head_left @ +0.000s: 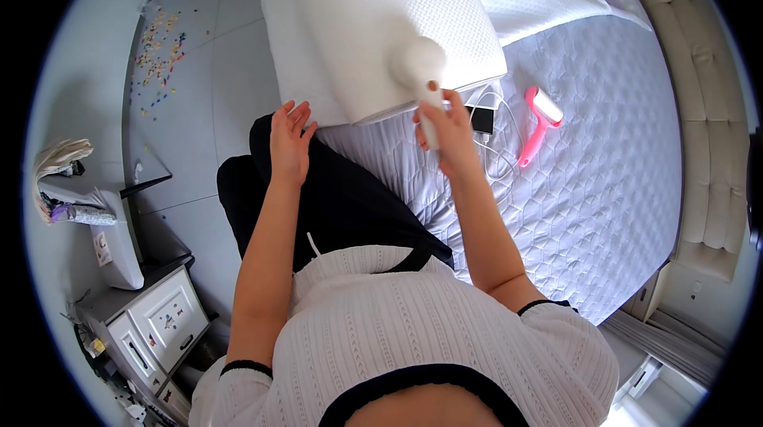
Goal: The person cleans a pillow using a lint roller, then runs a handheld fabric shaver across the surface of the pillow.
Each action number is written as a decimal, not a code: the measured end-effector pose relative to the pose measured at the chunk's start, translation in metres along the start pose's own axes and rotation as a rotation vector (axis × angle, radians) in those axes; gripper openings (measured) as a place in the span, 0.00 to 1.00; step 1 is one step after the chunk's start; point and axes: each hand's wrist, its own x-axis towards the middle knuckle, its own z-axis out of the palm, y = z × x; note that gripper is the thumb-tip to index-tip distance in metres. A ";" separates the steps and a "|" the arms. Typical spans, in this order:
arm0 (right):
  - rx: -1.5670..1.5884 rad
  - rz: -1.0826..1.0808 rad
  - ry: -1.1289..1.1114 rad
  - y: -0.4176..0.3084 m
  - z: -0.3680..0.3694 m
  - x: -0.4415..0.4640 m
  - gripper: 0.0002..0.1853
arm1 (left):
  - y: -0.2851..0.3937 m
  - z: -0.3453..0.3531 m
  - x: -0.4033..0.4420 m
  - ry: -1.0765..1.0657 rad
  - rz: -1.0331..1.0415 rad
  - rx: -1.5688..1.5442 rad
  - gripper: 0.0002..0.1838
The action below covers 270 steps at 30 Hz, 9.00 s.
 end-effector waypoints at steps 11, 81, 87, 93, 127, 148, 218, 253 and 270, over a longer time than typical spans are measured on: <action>-0.097 -0.071 0.047 -0.012 -0.008 0.022 0.20 | 0.001 0.000 -0.001 0.002 -0.012 -0.014 0.29; -2.029 -0.970 -0.894 -0.096 0.187 0.126 0.16 | -0.009 0.002 0.046 0.153 -0.117 -0.549 0.31; -2.336 -0.424 -1.272 -0.075 0.212 0.089 0.14 | -0.005 -0.001 0.047 0.102 -0.128 -0.543 0.31; -2.409 -0.509 -1.136 -0.064 0.233 0.099 0.16 | -0.001 -0.002 0.040 0.090 -0.160 -0.539 0.31; -2.240 -0.088 -1.347 -0.122 0.190 0.082 0.19 | -0.002 -0.011 0.039 0.113 -0.102 -0.565 0.32; -2.374 -0.287 -1.468 -0.045 0.214 0.076 0.14 | -0.001 -0.011 0.038 0.103 -0.113 -0.566 0.32; -2.150 -0.409 -1.132 -0.105 0.179 0.113 0.22 | -0.001 -0.005 0.038 0.083 -0.140 -0.502 0.32; -2.023 -0.519 -1.132 -0.131 0.163 0.102 0.19 | -0.003 -0.008 0.038 0.039 -0.133 -0.515 0.34; -1.805 -0.642 -0.895 -0.139 0.157 0.126 0.23 | -0.001 -0.008 0.039 0.039 -0.155 -0.530 0.34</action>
